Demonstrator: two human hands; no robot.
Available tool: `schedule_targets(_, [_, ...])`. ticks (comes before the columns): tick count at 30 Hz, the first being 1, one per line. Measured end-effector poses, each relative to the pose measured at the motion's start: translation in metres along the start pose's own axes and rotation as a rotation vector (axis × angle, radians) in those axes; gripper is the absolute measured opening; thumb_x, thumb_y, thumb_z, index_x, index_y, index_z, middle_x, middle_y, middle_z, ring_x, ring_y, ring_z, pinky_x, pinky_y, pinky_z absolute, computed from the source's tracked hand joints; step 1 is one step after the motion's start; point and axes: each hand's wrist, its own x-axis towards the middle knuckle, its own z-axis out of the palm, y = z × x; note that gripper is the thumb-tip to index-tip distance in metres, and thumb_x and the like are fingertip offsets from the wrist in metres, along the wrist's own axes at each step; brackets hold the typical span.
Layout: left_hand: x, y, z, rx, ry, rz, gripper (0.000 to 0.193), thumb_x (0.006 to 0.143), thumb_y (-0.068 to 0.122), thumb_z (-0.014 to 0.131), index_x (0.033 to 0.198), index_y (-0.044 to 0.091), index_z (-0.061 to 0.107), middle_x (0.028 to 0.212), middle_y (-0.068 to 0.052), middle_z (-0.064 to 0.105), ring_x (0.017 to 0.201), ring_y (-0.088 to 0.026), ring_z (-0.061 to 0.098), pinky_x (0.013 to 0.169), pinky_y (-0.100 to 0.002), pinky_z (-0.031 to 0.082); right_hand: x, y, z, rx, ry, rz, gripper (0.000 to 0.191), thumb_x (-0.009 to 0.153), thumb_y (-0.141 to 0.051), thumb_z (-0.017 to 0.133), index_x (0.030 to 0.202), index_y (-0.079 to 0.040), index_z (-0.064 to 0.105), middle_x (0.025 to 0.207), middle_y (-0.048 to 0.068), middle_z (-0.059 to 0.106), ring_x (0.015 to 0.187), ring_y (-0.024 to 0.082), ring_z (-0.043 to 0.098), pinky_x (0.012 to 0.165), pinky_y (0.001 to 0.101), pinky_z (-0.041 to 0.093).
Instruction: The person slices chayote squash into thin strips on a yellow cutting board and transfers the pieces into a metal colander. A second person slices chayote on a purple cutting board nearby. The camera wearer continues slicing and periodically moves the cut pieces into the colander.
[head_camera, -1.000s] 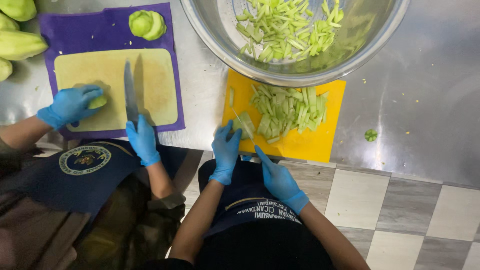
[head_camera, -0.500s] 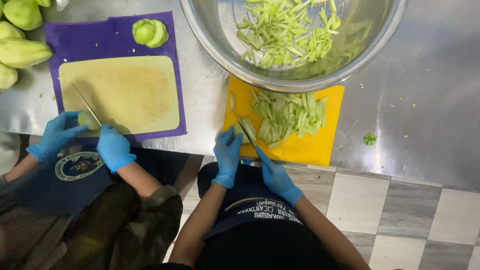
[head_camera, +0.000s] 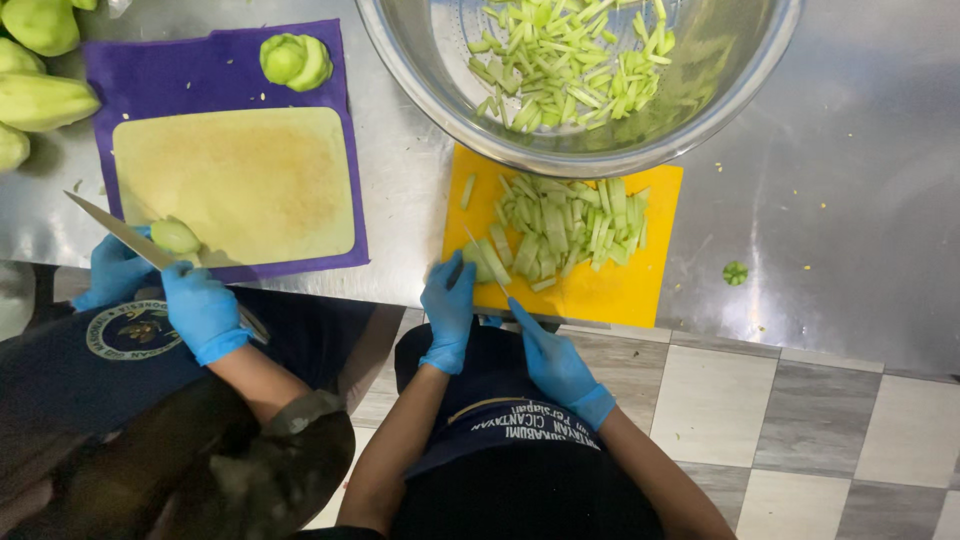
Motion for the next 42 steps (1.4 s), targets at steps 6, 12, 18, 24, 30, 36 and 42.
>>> schedule_targets(6, [0.000, 0.005, 0.004, 0.061, 0.021, -0.010, 0.037, 0.092, 0.019, 0.072, 0.121, -0.005, 0.071, 0.107, -0.017, 0.071, 0.091, -0.023, 0.074, 0.084, -0.032, 0.058, 0.002, -0.020, -0.005, -0.047, -0.050, 0.035, 0.057, 0.099, -0.010, 0.051, 0.154, -0.019, 0.043, 0.094, 0.024, 0.071, 0.073, 0.041, 0.069, 0.065, 0.0485, 0.055])
schedule_targets(12, [0.000, 0.011, 0.003, 0.082, 0.017, 0.027, 0.036, 0.092, 0.016, 0.073, 0.119, -0.007, 0.069, 0.113, -0.019, 0.070, 0.094, -0.025, 0.073, 0.086, -0.034, 0.058, 0.002, -0.027, -0.005, -0.144, -0.050, 0.071, 0.058, 0.097, -0.011, 0.051, 0.154, -0.023, 0.046, 0.079, 0.022, 0.070, 0.069, 0.040, 0.068, 0.066, 0.0495, 0.053])
schedule_targets(18, [-0.001, 0.010, 0.005, 0.043, 0.000, 0.004, 0.034, 0.093, 0.013, 0.071, 0.121, -0.007, 0.067, 0.121, -0.018, 0.066, 0.097, -0.025, 0.073, 0.087, -0.033, 0.058, 0.000, 0.000, 0.017, -0.115, -0.066, 0.155, 0.057, 0.098, -0.012, 0.050, 0.154, -0.023, 0.045, 0.081, 0.027, 0.070, 0.067, 0.043, 0.068, 0.065, 0.0511, 0.053])
schedule_targets(24, [-0.004, 0.005, 0.003, 0.016, 0.036, 0.090, 0.033, 0.092, 0.014, 0.074, 0.117, -0.006, 0.068, 0.115, -0.017, 0.068, 0.096, -0.025, 0.074, 0.085, -0.034, 0.059, 0.008, 0.046, 0.036, 0.098, -0.026, 0.095, 0.054, 0.105, -0.015, 0.049, 0.158, -0.018, 0.045, 0.079, 0.024, 0.066, 0.064, 0.037, 0.063, 0.061, 0.0474, 0.053])
schedule_targets(30, [-0.002, 0.004, 0.002, 0.054, 0.011, 0.046, 0.034, 0.092, 0.016, 0.074, 0.118, -0.005, 0.069, 0.110, -0.019, 0.069, 0.091, -0.026, 0.074, 0.081, -0.034, 0.059, 0.009, 0.045, 0.001, 1.082, -0.128, 0.439, 0.057, 0.106, -0.019, 0.046, 0.163, -0.021, 0.039, 0.064, 0.007, 0.052, 0.042, 0.016, 0.044, 0.042, 0.0335, 0.041])
schedule_targets(36, [-0.006, -0.001, -0.002, -0.062, 0.022, 0.028, 0.034, 0.096, 0.015, 0.070, 0.123, -0.004, 0.067, 0.114, -0.017, 0.073, 0.100, -0.022, 0.073, 0.089, -0.033, 0.058, -0.001, -0.018, 0.001, -0.060, -0.030, 0.158, 0.058, 0.100, -0.012, 0.049, 0.158, -0.021, 0.043, 0.076, 0.027, 0.067, 0.064, 0.040, 0.067, 0.061, 0.0492, 0.052])
schedule_targets(42, [-0.008, -0.001, 0.002, -0.107, 0.061, -0.088, 0.029, 0.093, 0.016, 0.072, 0.113, -0.004, 0.069, 0.103, -0.014, 0.076, 0.092, -0.019, 0.073, 0.085, -0.031, 0.058, 0.005, -0.035, -0.004, -0.009, -0.100, 0.095, 0.060, 0.098, -0.009, 0.051, 0.156, -0.018, 0.041, 0.082, 0.027, 0.069, 0.071, 0.042, 0.069, 0.066, 0.0499, 0.053])
